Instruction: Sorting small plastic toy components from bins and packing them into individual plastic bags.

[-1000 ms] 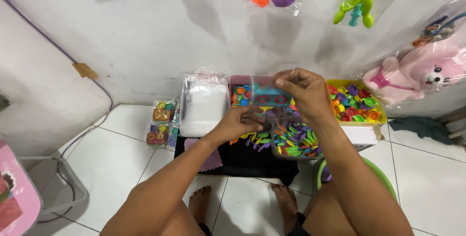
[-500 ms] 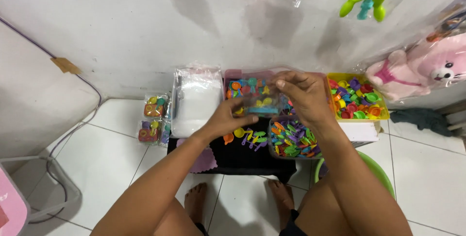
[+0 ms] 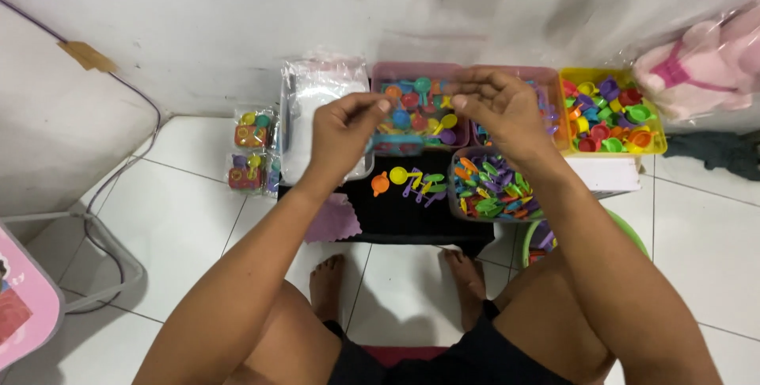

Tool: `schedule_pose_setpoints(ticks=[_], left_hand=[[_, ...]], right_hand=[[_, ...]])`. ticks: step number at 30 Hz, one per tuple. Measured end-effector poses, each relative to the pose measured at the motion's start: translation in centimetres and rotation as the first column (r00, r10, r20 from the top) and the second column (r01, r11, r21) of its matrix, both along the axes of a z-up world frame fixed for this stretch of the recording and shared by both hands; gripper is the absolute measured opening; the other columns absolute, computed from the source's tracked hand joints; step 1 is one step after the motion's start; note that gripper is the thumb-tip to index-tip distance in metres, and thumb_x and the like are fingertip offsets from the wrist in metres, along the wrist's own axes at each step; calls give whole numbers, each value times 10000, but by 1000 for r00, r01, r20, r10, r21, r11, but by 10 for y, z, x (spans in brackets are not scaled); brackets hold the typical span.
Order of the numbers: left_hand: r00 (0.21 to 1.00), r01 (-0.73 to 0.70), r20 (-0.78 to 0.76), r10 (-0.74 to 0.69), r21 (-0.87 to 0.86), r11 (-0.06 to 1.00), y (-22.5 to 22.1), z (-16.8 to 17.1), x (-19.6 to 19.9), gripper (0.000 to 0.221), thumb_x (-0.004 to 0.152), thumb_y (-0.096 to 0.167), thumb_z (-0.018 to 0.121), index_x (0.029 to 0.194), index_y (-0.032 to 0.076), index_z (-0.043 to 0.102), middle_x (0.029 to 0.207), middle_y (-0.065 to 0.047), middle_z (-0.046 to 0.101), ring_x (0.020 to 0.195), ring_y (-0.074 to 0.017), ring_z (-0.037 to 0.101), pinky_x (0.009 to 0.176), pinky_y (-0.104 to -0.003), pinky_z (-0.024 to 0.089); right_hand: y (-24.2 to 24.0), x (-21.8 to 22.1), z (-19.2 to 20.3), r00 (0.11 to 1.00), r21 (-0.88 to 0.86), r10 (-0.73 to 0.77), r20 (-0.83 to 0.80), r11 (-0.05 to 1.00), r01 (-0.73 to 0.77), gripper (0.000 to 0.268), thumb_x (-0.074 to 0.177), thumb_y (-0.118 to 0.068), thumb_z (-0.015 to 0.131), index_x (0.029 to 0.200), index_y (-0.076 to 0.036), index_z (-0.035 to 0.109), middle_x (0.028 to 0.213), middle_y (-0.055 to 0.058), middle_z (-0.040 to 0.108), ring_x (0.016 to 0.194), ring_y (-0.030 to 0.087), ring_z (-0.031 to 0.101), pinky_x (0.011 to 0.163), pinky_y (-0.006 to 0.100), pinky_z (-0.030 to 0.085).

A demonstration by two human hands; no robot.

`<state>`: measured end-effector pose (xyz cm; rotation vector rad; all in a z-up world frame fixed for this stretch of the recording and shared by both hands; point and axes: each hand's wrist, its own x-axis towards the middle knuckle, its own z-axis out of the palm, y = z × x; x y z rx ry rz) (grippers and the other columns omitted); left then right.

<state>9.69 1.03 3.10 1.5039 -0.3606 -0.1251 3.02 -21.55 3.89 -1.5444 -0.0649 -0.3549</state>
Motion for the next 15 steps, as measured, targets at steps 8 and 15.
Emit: schedule_pose_setpoints(ticks=[8,15], left_hand=[[994,-93,51,93,-11,996,24,3,8,105,923,99,728,1011,62,770,903,-120,785,885,-168,758,827,-294,602],[993,-116,-37,114,-46,992,26,6,5,149,909,124,735,1024,34,767,909,-141,777,873,-171,749,795,-266,605]], right_hand=[[0,8,-110,946,-822,98,-308,474,-316,125,864,-140,762,977,-98,795,894,142,754,870,357,726,784,448,562],[19,3,-226,936,-946,251,-247,-273,-176,320,753,-234,868,1023,-102,760,1056,132,738,951,292,703,771,398,581]])
